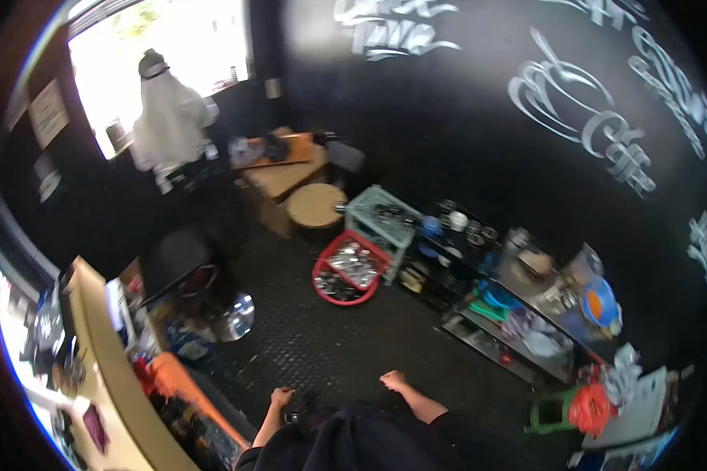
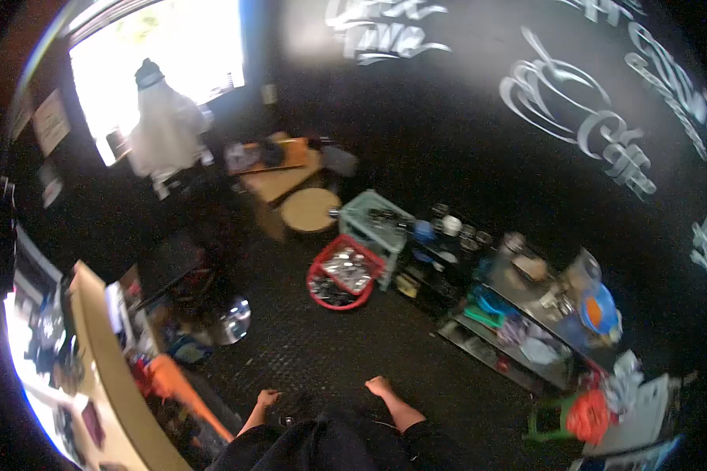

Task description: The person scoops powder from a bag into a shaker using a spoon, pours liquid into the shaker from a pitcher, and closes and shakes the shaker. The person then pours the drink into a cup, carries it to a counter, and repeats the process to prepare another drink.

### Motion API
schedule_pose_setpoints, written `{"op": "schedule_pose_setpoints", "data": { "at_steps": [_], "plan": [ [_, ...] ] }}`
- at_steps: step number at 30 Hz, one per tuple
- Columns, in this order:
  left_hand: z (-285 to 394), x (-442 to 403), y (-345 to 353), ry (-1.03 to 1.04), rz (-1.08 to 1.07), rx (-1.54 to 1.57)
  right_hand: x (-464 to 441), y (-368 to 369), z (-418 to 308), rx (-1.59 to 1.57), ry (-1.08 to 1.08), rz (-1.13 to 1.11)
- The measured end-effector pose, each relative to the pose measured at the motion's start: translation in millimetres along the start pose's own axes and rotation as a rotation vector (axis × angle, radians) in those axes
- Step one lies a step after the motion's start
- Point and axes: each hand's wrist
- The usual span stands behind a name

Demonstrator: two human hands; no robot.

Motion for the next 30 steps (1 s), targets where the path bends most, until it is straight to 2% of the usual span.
{"op": "schedule_pose_setpoints", "data": {
  "at_steps": [4,5,7,10,12,14,18,20,21,23,24,26,27,30],
  "plan": [
    [17.2,-7.5,61.0,-0.203,-0.076,-0.021,52.0,-38.4,151.1,-0.084,0.319,0.110],
    [30.2,-8.5,74.9,-0.177,-0.108,-0.052,62.1,-40.2,192.8,-0.045,0.397,0.087],
    [60.6,-10.5,96.1,-0.154,-0.127,-0.304,86.1,-36.1,260.3,-0.042,0.503,0.076],
    [75.0,-51.3,148.7,-0.036,-0.185,-0.357,126.7,2.5,322.1,0.025,0.563,0.156],
    [104.0,-59.0,175.3,0.085,-0.248,-0.339,150.3,8.0,325.4,0.026,0.605,0.181],
    [137.4,-67.4,191.4,0.186,-0.359,-0.365,176.1,3.3,310.5,-0.864,0.989,0.162],
    [205.9,-99.1,222.6,0.208,-0.408,-0.536,137.1,105.1,355.5,-0.887,0.931,0.152],
    [237.1,-116.0,237.8,0.198,-0.427,-0.543,115.7,137.1,358.8,-1.393,0.859,0.112],
    [252.6,-125.1,245.4,0.171,-0.433,-0.529,104.6,140.3,357.6,-1.418,0.867,0.122],
    [284.1,-144.1,261.2,0.151,-0.456,-0.564,92.2,128.1,351.5,-1.510,0.993,-0.059],
    [300.0,-154.1,273.0,0.146,-0.479,-0.579,88.6,113.3,346.3,-1.529,0.997,-0.043],
    [331.9,-171.3,296.3,0.141,-0.528,-0.607,82.7,84.0,332.1,-1.511,1.052,0.319],
    [345.9,-176.7,307.4,0.138,-0.553,-0.620,76.1,80.4,334.8,-1.524,1.063,0.324],
    [383.1,-182.5,342.3,0.131,-0.641,-0.643,52.2,74.2,349.3,-1.271,1.161,0.493]
  ]
}}
Point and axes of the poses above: each hand's wrist, its own x-axis away from the middle knuckle, its own y-axis out of the palm, z = x × y, and after that the axes turned 14 degrees about x, right-handed
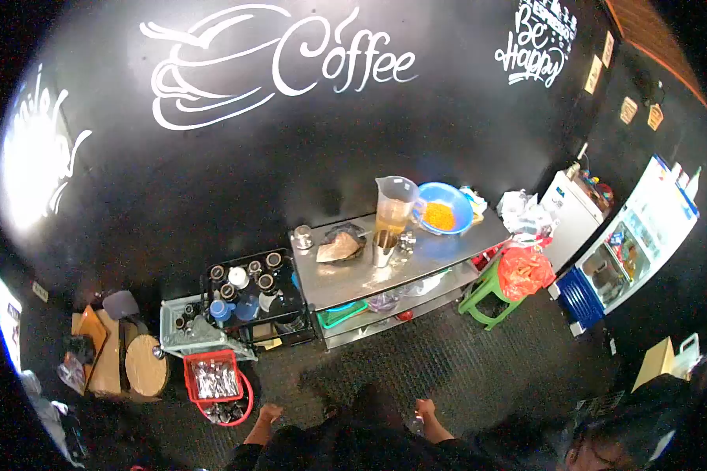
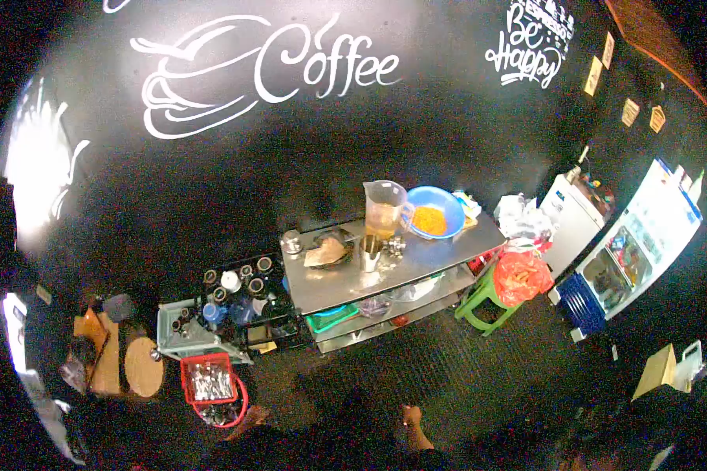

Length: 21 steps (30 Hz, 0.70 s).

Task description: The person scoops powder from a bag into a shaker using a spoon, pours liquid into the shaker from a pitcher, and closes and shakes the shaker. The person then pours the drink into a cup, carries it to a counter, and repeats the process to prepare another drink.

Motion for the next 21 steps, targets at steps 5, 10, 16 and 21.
{"op": "schedule_pose_setpoints", "data": {
  "at_steps": [5,10,16,21],
  "plan": [
    [71.8,-31.8,15.5,0.024,-0.182,0.072,-41.2,1.6,-29.3,0.108,-0.032,0.185],
    [127.4,-21.3,34.5,0.197,-0.505,0.723,-119.5,-55.8,-62.7,0.185,-0.176,-0.041],
    [292.3,37.1,61.9,0.274,-0.588,0.680,-153.0,-187.9,-252.9,0.272,-0.717,-0.586],
    [408.1,52.9,51.9,0.197,-0.582,0.322,-9.3,-309.1,-452.1,0.288,-1.272,-0.709]
  ]
}}
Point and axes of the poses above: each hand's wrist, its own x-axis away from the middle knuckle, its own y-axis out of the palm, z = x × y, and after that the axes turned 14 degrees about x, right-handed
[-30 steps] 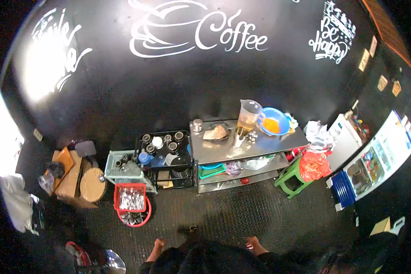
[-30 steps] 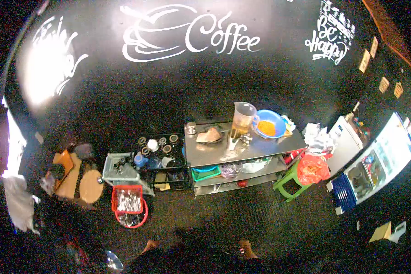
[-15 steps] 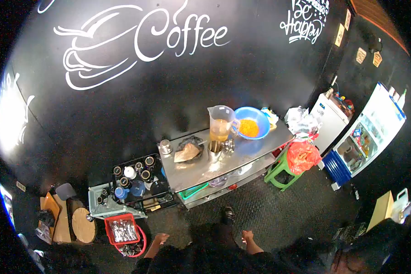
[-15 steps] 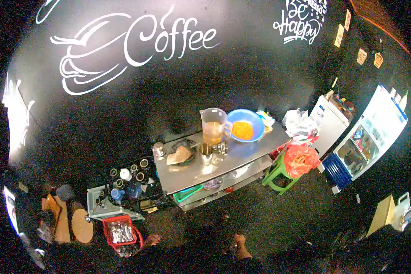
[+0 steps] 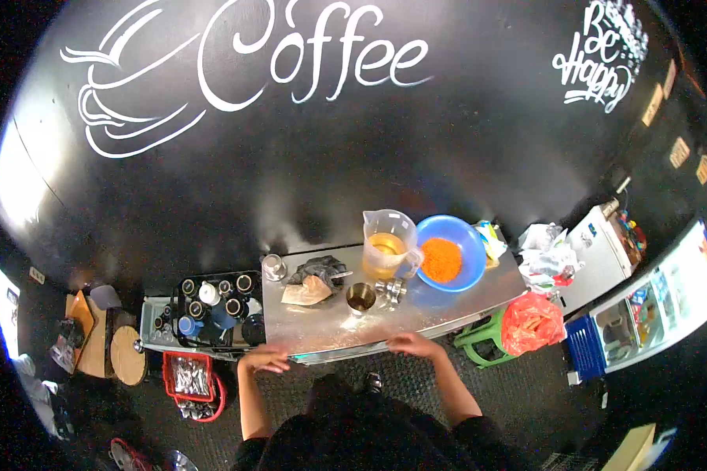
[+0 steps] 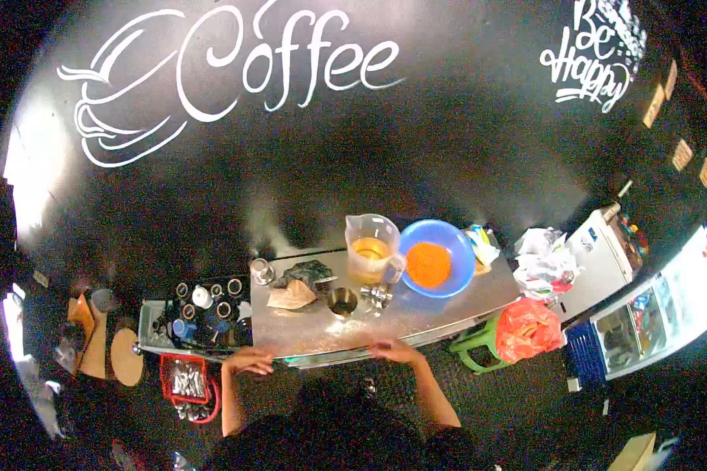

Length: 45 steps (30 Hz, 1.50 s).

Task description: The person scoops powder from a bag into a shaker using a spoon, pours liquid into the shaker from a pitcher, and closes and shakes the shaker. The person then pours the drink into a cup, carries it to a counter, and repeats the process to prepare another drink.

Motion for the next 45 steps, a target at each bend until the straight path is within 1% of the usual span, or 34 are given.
{"op": "schedule_pose_setpoints", "data": {
  "at_steps": [2,4,5,6,7,8,9,10,11,12,13,14,15,16,17,18,19,20,21,22,24,25,27,28,30,31,32,34,36,38,39,41,45],
  "plan": [
    [37.5,-1.3,19.9,0.274,0.075,0.048,-33.0,-26.9,-36.2,-0.168,-0.065,0.028],
    [58.1,-13.0,34.6,0.634,0.148,0.158,-69.3,-55.2,-74.7,-0.202,-0.152,0.017],
    [65.2,-23.3,41.5,0.626,0.162,0.165,-91.1,-61.3,-88.3,-0.175,-0.113,0.088],
    [73.9,-38.1,45.9,0.814,0.268,0.141,-112.0,-62.4,-99.7,-0.149,-0.074,0.165],
    [85.3,-51.0,47.9,1.004,0.368,0.108,-133.0,-61.7,-106.6,-0.157,-0.073,0.164],
    [94.1,-59.2,47.4,0.997,0.369,0.105,-154.1,-59.2,-109.9,0.036,-0.127,0.253],
    [100.9,-67.3,46.9,1.045,0.444,-0.075,-172.0,-55.3,-110.2,0.235,-0.181,0.336],
    [108.7,-72.9,49.9,1.089,0.520,-0.256,-187.4,-50.0,-107.3,0.238,-0.181,0.328],
    [115.6,-79.2,54.9,0.995,0.534,-0.139,-203.1,-46.2,-104.5,0.445,-0.153,0.380],
    [120.6,-85.9,56.6,0.997,0.537,-0.134,-220.0,-43.1,-96.8,0.653,-0.124,0.434],
    [124.1,-92.4,57.3,0.936,0.575,-0.180,-245.7,-40.6,-73.4,0.622,-0.045,0.390],
    [126.2,-98.0,55.2,0.872,0.611,-0.226,-259.0,-40.0,-60.7,0.623,-0.045,0.385],
    [125.2,-105.9,52.6,0.995,0.603,-0.265,-266.6,-38.8,-57.4,0.750,0.060,0.375],
    [123.5,-112.0,49.6,0.990,0.607,-0.262,-272.7,-37.2,-54.3,0.876,0.165,0.363],
    [120.1,-118.3,49.4,0.948,0.660,-0.320,-278.2,-37.1,-50.9,0.869,0.258,0.310],
    [118.1,-119.5,50.9,0.904,0.710,-0.379,-284.7,-34.5,-35.7,0.864,0.261,0.302],
    [117.4,-119.3,51.4,0.899,0.709,-0.380,-295.8,-33.8,-9.8,0.900,0.230,0.238],
    [119.3,-119.6,51.9,0.940,0.737,-0.434,-303.5,-35.9,4.3,0.939,0.198,0.180],
    [122.6,-121.6,51.6,0.985,0.767,-0.486,-286.9,-40.2,-19.6,0.910,0.160,0.313],
    [123.9,-124.4,50.7,0.987,0.768,-0.481,-280.4,-44.9,-30.5,0.915,0.159,0.311],
    [121.6,-127.5,47.7,1.043,0.717,-0.328,-271.8,-50.3,-44.9,0.789,0.164,0.402],
    [124.5,-123.4,49.5,1.043,0.725,-0.323,-267.9,-51.5,-49.5,0.792,0.158,0.396],
    [132.8,-112.6,53.3,1.033,0.727,-0.302,-259.9,-54.0,-58.9,0.570,0.127,0.482],
    [137.7,-105.5,57.2,1.033,0.732,-0.297,-256.9,-54.0,-63.3,0.572,0.124,0.477],
    [144.0,-92.4,65.4,1.017,0.710,-0.235,-248.4,-49.2,-74.4,0.363,-0.040,0.739],
    [144.5,-89.8,67.8,1.015,0.716,-0.231,-241.2,-49.9,-90.9,0.387,-0.071,0.830],
    [146.0,-87.1,69.6,1.024,0.714,-0.241,-236.2,-49.0,-101.2,0.387,-0.076,0.825],
    [146.7,-86.5,69.2,1.035,0.718,-0.251,-229.4,-48.6,-114.1,-0.102,-0.082,0.853],
    [145.1,-88.5,69.2,1.059,0.687,-0.253,-221.7,-52.1,-121.4,-0.115,-0.108,0.859],
    [143.3,-93.1,68.8,1.091,0.671,-0.219,-217.3,-55.6,-123.7,-0.173,-0.241,0.896],
    [144.5,-93.0,71.2,1.124,0.652,-0.187,-215.7,-57.4,-123.3,-0.172,-0.243,0.890],
    [145.6,-91.7,75.5,1.125,0.667,-0.169,-214.2,-59.0,-123.1,-0.115,-0.333,0.914],
    [144.1,-93.4,79.9,1.148,0.715,-0.159,-211.0,-52.9,-117.1,-0.164,-0.325,0.883]
  ]
}}
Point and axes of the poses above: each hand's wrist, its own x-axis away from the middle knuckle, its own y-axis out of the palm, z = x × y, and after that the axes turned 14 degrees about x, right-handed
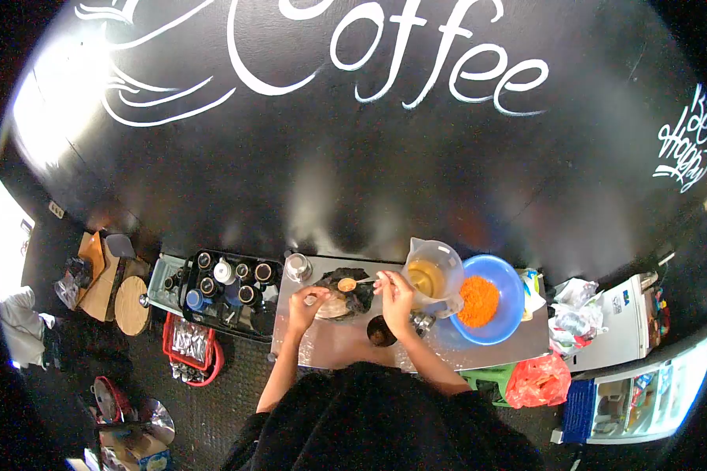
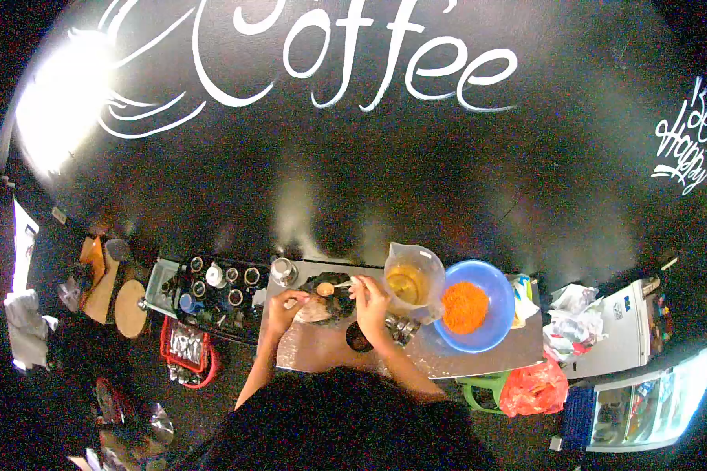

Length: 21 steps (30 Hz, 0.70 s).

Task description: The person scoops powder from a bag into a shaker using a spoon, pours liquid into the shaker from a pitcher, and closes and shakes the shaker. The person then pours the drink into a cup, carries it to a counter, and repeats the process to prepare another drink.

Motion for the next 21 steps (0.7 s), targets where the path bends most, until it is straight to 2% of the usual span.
{"op": "schedule_pose_setpoints", "data": {
  "at_steps": [7,17,19,21],
  "plan": [
    [-6.0,0.9,-1.1,0.035,0.012,-0.023,6.1,4.2,-4.0,0.067,0.018,-0.066],
    [-9.9,-0.8,1.8,-0.061,-0.009,-0.043,18.0,22.7,5.7,0.048,0.009,-0.121],
    [-11.8,-2.6,5.2,-0.061,-0.006,-0.043,17.3,24.8,4.3,0.149,-0.110,-0.157],
    [-8.9,-6.6,9.0,-0.080,0.042,0.078,17.3,23.1,5.0,0.185,-0.071,-0.201]
  ]
}}
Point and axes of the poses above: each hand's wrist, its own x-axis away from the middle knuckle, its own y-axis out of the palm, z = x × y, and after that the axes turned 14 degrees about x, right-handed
